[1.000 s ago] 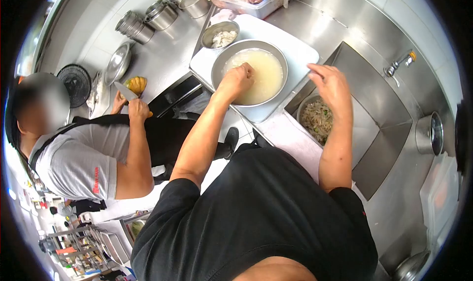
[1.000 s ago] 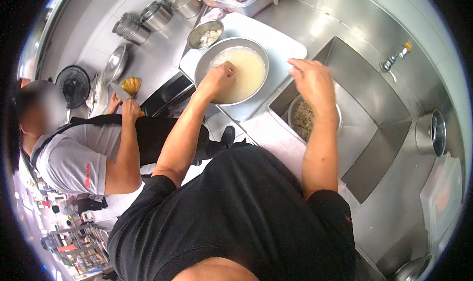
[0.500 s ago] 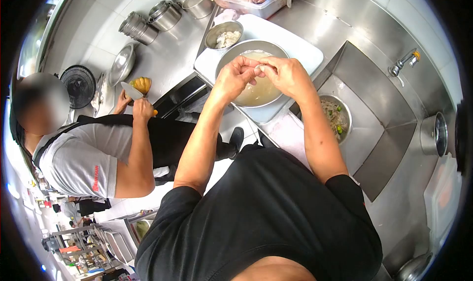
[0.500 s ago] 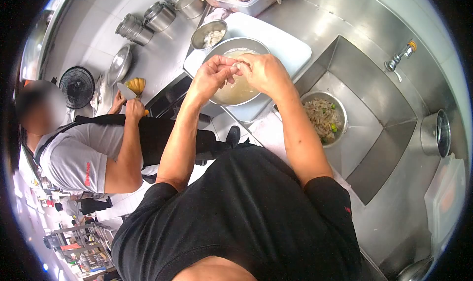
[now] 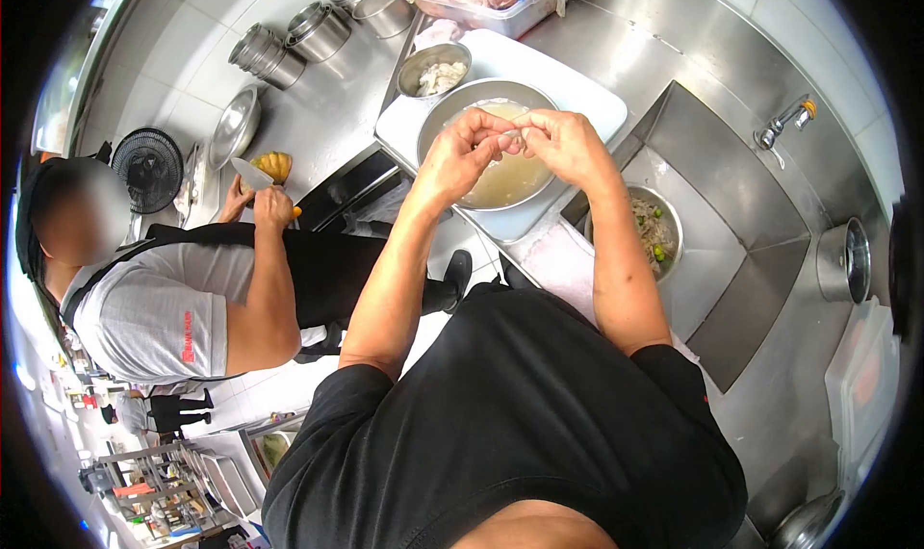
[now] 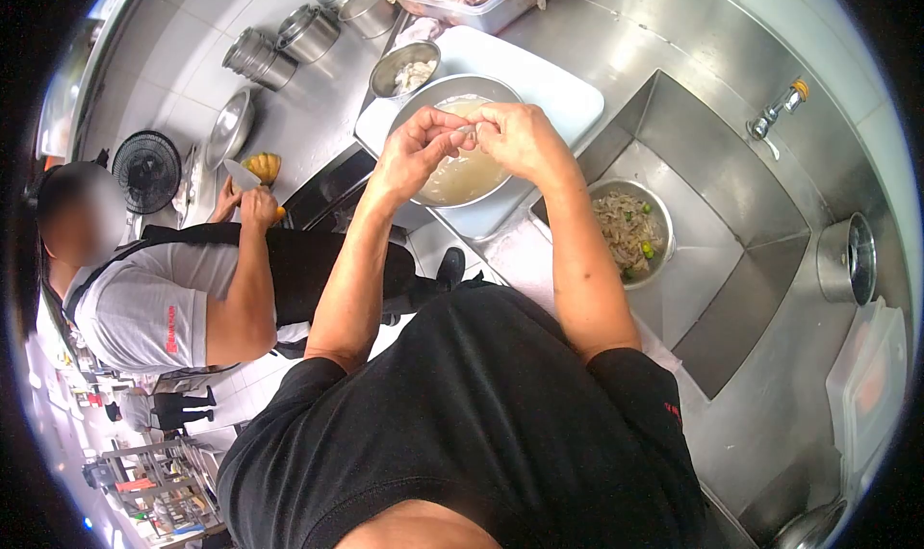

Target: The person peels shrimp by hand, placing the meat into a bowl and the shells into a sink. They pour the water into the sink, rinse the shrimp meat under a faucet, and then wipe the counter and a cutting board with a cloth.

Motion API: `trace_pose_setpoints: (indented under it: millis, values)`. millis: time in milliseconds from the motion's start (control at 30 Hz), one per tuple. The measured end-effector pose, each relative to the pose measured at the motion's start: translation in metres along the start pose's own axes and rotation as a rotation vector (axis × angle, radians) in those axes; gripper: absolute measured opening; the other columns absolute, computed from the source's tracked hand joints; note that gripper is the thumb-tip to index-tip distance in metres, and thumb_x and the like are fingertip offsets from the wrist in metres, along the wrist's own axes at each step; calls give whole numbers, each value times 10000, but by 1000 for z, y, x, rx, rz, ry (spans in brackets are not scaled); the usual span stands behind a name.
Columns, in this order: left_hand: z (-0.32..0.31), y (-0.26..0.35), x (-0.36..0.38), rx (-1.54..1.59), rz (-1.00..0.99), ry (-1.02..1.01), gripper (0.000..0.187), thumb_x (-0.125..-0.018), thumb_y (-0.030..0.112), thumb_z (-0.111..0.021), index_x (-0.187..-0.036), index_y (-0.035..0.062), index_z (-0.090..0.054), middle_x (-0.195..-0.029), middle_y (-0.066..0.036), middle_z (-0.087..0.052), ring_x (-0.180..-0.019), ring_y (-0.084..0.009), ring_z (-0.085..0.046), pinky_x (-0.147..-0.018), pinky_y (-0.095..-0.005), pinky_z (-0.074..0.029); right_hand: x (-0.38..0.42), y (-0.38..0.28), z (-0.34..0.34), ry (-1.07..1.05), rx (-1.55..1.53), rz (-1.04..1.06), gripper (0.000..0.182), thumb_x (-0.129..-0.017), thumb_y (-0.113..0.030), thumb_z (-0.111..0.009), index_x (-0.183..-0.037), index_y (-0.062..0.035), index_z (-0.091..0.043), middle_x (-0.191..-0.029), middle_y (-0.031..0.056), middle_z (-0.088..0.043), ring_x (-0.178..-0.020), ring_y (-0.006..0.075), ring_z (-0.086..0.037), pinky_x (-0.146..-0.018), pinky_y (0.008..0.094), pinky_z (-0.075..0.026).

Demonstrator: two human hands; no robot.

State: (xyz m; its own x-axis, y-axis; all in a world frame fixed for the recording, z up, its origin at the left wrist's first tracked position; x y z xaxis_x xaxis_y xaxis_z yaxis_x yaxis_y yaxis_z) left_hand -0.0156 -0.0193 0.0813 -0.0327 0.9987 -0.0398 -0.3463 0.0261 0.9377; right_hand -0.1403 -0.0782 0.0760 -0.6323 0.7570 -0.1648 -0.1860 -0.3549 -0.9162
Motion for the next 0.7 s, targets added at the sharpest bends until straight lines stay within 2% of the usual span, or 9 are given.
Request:
trace_pose_setpoints:
  millis: [167,267,367,467,500,567,667,700]
  values:
    - [-4,4,3,180,-9,-4,176,-962,140,-622,-1115,59,-590,-1001,-59,-703,-841,-81,-608,-673,-210,-448,1,-3,1,27,-146,45,256,-920,-69,-526,-1107,19,-676,-806,53,-689,-717,105,-612,-701,266,-517]
    - [-4,-11,1,380,-61,-6,186,-961,122,-614,-1132,66,-567,-1043,-81,-697,-853,-101,-620,-672,-215,-469,-3,5,1,64,-183,71,256,-916,-65,-508,-1097,-9,-680,-820,65,-700,-735,128,-631,-727,288,-520]
    - [-12,-18,2,767,-40,12,175,-960,105,-605,-1122,68,-550,-1103,-106,-679,-886,-127,-633,-686,-234,-498,-4,2,1,87,-147,134,241,-930,-78,-515,-1102,-13,-670,-881,48,-685,-773,115,-617,-736,280,-510]
    - [-14,-31,3,865,28,106,265,-979,117,-575,-1234,62,-528,-1077,-69,-672,-953,-133,-636,-734,-262,-520,-2,-8,-1,121,-182,209,191,-933,-104,-559,-1061,-15,-669,-914,43,-662,-797,123,-606,-743,290,-504]
    - [-15,-28,4,815,25,111,311,-981,129,-577,-1276,57,-513,-1093,-74,-671,-952,-137,-638,-745,-265,-521,-1,-11,-1,135,-209,231,172,-930,-114,-577,-1038,-18,-671,-917,46,-655,-801,133,-608,-746,300,-504]
    - [-18,-20,7,715,20,119,403,-983,151,-579,-1361,48,-482,-1125,-84,-669,-949,-146,-643,-766,-269,-524,-5,2,-1,181,-31,223,152,-908,-131,-621,-1000,-19,-666,-893,66,-634,-807,174,-612,-750,324,-501]
    - [-19,-16,7,355,-16,77,438,-974,197,-608,-1368,26,-516,-1087,-87,-690,-938,-149,-647,-787,-270,-517,-2,-3,8,262,146,241,143,-879,-136,-660,-957,-16,-658,-847,94,-599,-808,225,-615,-742,354,-495]
    - [-16,-13,8,232,-6,120,413,-967,209,-621,-1328,21,-551,-1052,-77,-694,-932,-147,-648,-790,-269,-514,0,-7,12,291,190,253,141,-871,-134,-668,-944,-15,-655,-830,104,-588,-807,240,-615,-737,363,-493]
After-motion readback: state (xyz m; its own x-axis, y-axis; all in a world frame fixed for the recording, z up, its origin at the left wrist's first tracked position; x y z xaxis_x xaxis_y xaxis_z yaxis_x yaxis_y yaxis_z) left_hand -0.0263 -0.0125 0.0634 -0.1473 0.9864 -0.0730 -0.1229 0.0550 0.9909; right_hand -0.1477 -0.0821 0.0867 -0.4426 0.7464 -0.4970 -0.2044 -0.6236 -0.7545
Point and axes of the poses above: each hand's wrist, its own x-axis away from the middle knuckle, its own z-axis out of the back of the hand, y = z × x, the point moved 9 cm from there along -x, towards the middle knuckle
